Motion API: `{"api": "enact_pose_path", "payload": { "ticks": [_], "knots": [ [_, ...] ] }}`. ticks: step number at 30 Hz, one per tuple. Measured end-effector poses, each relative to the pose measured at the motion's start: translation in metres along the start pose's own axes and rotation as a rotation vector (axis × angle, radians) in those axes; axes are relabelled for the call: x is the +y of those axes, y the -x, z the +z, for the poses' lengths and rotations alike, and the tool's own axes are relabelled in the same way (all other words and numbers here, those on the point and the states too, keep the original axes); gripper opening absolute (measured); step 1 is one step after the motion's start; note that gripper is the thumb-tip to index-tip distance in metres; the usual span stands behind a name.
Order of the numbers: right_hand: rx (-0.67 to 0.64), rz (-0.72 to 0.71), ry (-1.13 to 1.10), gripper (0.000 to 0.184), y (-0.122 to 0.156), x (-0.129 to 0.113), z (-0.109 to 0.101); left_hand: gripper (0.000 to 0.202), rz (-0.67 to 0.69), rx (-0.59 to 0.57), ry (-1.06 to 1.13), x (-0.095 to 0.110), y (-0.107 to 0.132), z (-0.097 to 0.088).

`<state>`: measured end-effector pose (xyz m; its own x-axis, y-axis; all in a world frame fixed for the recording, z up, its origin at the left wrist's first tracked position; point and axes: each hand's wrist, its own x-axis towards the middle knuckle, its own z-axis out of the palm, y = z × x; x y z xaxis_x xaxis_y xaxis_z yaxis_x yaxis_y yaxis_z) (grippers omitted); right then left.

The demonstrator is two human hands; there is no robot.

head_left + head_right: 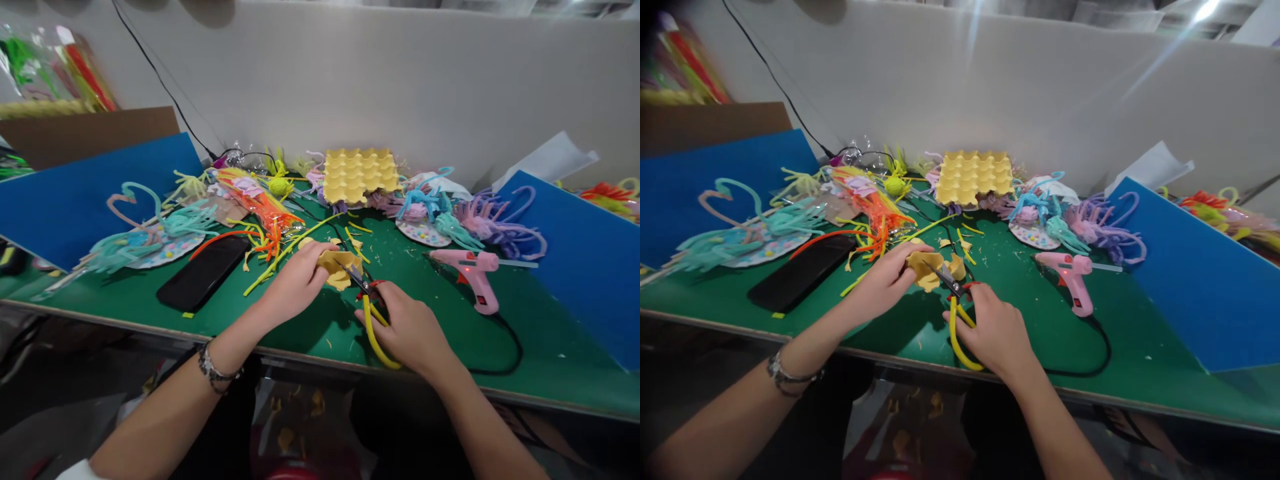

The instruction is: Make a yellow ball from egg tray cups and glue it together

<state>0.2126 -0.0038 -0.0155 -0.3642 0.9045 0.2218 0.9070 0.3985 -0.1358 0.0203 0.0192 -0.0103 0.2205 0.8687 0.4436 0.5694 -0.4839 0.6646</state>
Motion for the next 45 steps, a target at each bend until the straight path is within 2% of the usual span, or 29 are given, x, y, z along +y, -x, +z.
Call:
{"api": "enact_pose_path", "payload": {
  "ticks": [7, 13, 19, 23, 27, 31, 35, 39, 45],
  "knots": [
    [-0.032, -0.028, 0.041, 0.033, -0.001, 0.001, 0.000, 0.039, -0.151, 0.012, 0.036, -0.003, 0.001, 0.001],
    [-0.093, -0.025, 0.070, 0.035, -0.002, 0.003, 0.001, 0.033, 0.000, -0.058, -0.028, 0.001, 0.004, -0.001],
    [-0.105, -0.012, 0.060, 0.040, -0.003, 0.003, 0.002, 0.035, -0.036, 0.044, -0.018, 0.004, 0.006, -0.001],
    [0.016, -0.045, -0.002, 0.053, -0.003, 0.004, 0.004, 0.027, -0.118, 0.111, 0.145, 0.003, 0.004, -0.002],
    [0.113, -0.023, -0.123, 0.059, -0.004, 0.003, 0.005, 0.031, -0.183, 0.079, 0.408, 0.004, 0.004, 0.000],
    [0.061, 0.043, -0.371, 0.051, -0.004, 0.000, 0.006, 0.039, -0.146, -0.001, 0.652, 0.008, 0.006, 0.003],
    [-0.025, 0.078, -0.599, 0.042, -0.002, -0.005, 0.009, 0.036, -0.134, -0.061, 0.715, 0.013, 0.010, 0.007],
    [-0.044, 0.073, -0.514, 0.036, -0.001, -0.009, 0.008, 0.026, -0.164, -0.056, 0.717, 0.011, 0.012, 0.009],
    [-0.044, 0.089, -0.135, 0.026, 0.000, -0.010, 0.001, 0.015, -0.143, -0.126, 0.567, 0.012, 0.013, 0.007]
  ]
}}
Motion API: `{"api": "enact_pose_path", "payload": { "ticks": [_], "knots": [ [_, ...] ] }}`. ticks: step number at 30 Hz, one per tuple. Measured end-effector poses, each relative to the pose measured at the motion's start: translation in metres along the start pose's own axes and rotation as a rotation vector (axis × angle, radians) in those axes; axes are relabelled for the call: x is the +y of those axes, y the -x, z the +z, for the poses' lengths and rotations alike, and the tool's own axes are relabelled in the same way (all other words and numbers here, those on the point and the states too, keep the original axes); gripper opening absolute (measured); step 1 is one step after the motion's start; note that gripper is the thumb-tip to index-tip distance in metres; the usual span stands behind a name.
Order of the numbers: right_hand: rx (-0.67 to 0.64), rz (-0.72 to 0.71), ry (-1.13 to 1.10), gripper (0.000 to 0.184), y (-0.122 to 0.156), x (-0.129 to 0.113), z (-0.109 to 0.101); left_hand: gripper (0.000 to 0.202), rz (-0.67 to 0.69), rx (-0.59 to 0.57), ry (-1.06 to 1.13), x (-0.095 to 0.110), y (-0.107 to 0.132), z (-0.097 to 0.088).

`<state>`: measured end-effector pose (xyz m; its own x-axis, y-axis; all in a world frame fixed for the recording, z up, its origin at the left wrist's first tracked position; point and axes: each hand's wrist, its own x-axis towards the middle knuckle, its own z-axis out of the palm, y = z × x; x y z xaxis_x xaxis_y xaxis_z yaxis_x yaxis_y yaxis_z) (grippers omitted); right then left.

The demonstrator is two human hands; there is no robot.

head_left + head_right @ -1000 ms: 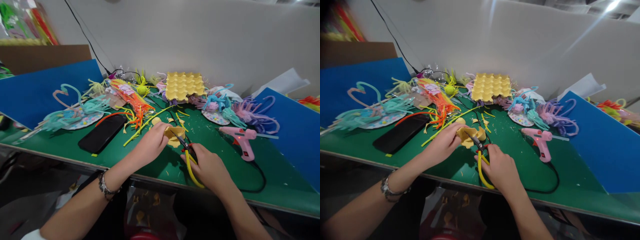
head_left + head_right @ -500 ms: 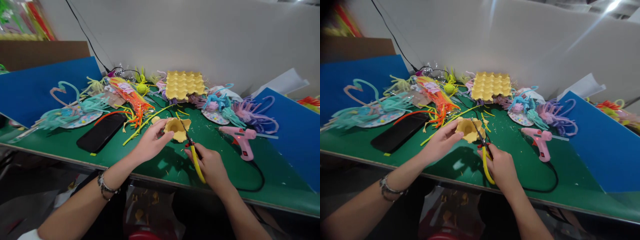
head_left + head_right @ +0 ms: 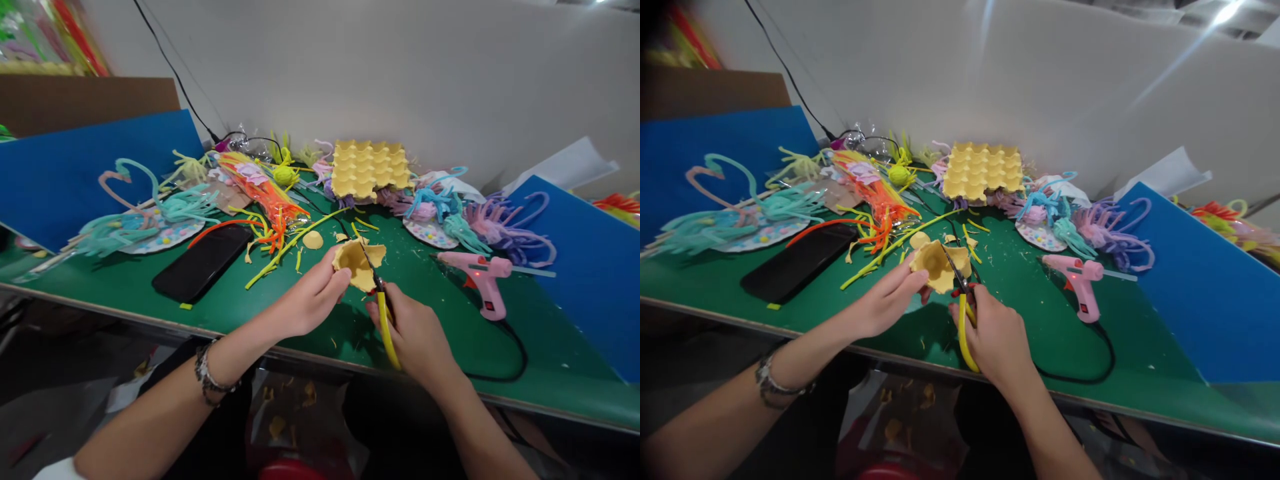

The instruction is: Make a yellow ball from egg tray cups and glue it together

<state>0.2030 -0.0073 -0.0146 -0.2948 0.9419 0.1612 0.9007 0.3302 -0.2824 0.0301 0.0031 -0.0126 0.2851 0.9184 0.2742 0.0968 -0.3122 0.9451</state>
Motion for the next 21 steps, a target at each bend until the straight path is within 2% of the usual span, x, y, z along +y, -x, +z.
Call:
{"api": "enact_pose_path", "payload": {
  "ticks": [4, 7, 11, 17, 19, 21],
  "knots": [
    [0.079, -0.028, 0.172, 0.030, 0.001, 0.005, 0.000, 0.015, 0.058, -0.030, -0.061, 0.007, 0.001, 0.000],
    [0.160, -0.112, 0.251, 0.043, 0.002, 0.009, 0.000, 0.014, 0.101, -0.063, -0.119, 0.010, 0.001, -0.003],
    [0.231, -0.185, 0.315, 0.062, 0.002, 0.012, -0.001, 0.014, 0.036, -0.059, -0.141, 0.006, 0.001, -0.008],
    [0.189, -0.192, 0.254, 0.066, 0.000, 0.015, -0.002, 0.013, -0.210, -0.035, -0.016, -0.006, -0.004, -0.014],
    [0.162, -0.175, 0.234, 0.063, -0.001, 0.015, -0.002, 0.014, -0.211, -0.040, -0.056, -0.006, -0.005, -0.017],
    [0.131, -0.153, 0.263, 0.058, -0.001, 0.015, -0.001, 0.014, -0.154, -0.076, -0.171, -0.006, -0.005, -0.021]
  ]
}}
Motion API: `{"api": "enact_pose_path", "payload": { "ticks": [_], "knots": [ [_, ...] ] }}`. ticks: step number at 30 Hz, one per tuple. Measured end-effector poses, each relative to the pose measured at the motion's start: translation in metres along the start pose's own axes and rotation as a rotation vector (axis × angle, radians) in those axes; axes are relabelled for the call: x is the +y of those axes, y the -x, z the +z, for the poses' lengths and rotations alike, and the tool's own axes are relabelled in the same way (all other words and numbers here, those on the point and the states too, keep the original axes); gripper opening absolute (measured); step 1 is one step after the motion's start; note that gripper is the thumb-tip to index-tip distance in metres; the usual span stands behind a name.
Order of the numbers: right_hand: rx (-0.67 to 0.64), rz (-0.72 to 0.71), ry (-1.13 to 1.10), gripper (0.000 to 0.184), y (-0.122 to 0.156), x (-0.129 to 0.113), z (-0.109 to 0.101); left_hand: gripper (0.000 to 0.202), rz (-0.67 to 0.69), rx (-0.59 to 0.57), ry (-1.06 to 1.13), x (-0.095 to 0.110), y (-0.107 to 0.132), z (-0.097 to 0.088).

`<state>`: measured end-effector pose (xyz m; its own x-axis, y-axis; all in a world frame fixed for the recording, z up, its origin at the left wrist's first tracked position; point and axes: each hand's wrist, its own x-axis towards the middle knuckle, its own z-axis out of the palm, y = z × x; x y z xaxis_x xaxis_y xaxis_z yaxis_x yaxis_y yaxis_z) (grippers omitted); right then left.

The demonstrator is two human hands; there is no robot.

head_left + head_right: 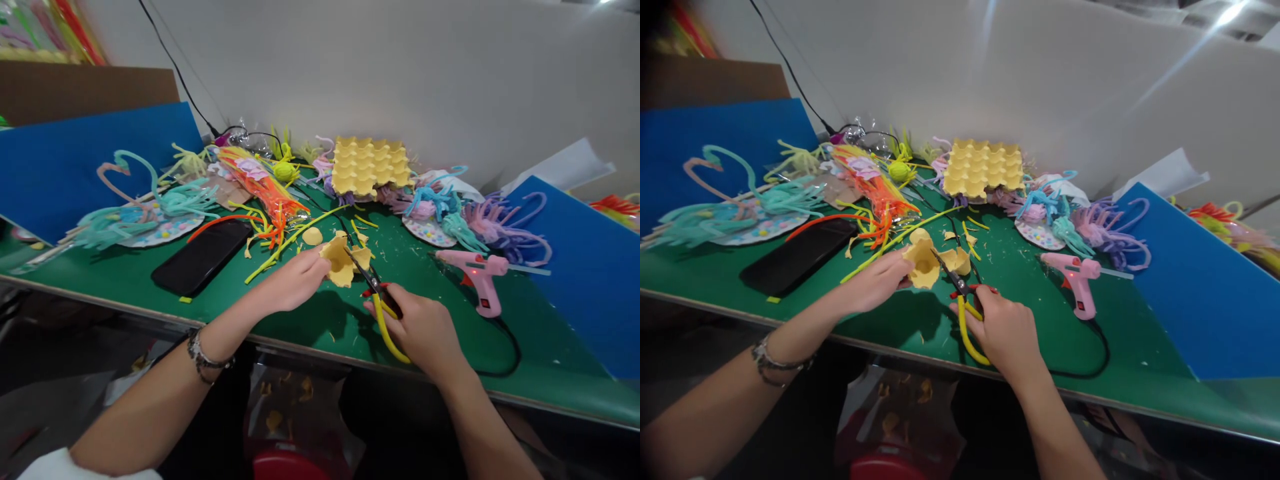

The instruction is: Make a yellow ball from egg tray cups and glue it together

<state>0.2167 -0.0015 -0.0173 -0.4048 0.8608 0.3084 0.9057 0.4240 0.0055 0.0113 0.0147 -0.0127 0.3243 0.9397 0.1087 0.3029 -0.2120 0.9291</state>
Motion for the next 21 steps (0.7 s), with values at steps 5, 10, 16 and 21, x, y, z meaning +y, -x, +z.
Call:
{"api": "enact_pose_path", "payload": {
  "ticks": [5, 10, 16, 21],
  "knots": [
    [-0.119, -0.025, 0.051, 0.049, 0.001, 0.001, 0.003, 0.015, 0.079, -0.129, -0.180, 0.003, 0.001, -0.004],
    [-0.169, -0.032, 0.077, 0.053, 0.001, 0.000, 0.004, 0.017, 0.076, -0.147, -0.118, 0.006, 0.001, -0.009],
    [-0.122, -0.008, 0.038, 0.061, 0.002, -0.003, 0.001, 0.030, 0.014, -0.156, 0.122, 0.003, -0.001, -0.010],
    [-0.113, 0.106, -0.104, 0.062, 0.001, -0.010, 0.000, 0.034, 0.140, -0.057, 0.403, 0.003, -0.003, 0.008]
  ]
}}
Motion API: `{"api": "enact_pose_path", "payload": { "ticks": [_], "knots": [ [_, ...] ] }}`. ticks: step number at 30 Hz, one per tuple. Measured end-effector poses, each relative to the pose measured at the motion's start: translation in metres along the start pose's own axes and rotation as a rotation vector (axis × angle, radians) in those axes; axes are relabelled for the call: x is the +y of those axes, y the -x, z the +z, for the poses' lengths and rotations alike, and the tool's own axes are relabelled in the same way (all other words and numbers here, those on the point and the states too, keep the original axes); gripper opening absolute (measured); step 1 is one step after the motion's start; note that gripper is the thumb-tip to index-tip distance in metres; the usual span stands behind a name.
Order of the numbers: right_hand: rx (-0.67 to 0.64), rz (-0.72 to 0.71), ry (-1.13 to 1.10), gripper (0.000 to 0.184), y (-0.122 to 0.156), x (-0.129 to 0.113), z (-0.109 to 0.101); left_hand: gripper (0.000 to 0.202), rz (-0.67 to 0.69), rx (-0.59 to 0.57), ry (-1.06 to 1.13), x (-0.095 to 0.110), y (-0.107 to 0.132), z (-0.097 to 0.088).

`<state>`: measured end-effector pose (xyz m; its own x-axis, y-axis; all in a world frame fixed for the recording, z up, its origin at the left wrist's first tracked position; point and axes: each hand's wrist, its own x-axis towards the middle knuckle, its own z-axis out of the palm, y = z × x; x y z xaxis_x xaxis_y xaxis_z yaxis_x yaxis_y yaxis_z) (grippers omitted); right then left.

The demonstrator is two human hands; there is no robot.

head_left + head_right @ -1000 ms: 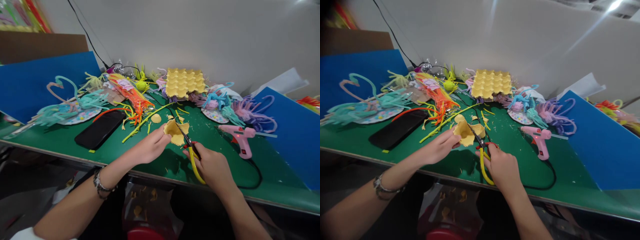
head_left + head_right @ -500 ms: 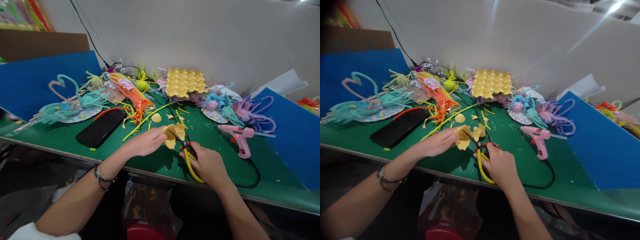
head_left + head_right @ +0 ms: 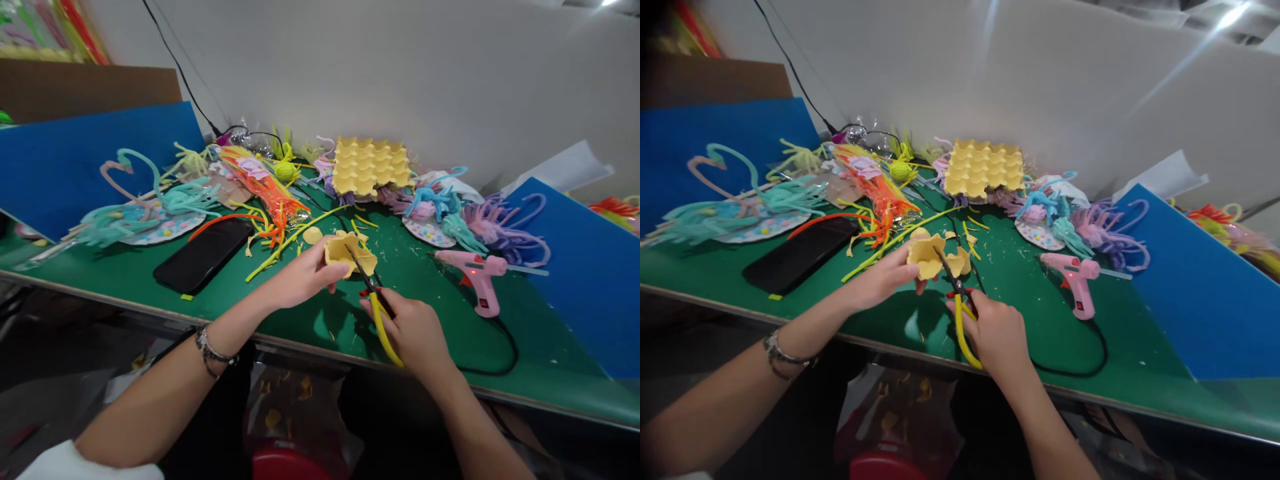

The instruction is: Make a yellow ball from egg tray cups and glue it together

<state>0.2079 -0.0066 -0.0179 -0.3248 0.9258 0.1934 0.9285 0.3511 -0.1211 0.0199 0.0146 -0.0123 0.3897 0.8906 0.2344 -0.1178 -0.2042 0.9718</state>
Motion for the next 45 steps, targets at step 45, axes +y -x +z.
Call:
{"api": "enact_pose_path", "payload": {
  "ticks": [45],
  "knots": [
    [0.073, 0.024, 0.000, 0.054, 0.005, -0.011, -0.001, 0.024, 0.166, 0.044, -0.466, -0.003, 0.005, 0.011]
  ]
}}
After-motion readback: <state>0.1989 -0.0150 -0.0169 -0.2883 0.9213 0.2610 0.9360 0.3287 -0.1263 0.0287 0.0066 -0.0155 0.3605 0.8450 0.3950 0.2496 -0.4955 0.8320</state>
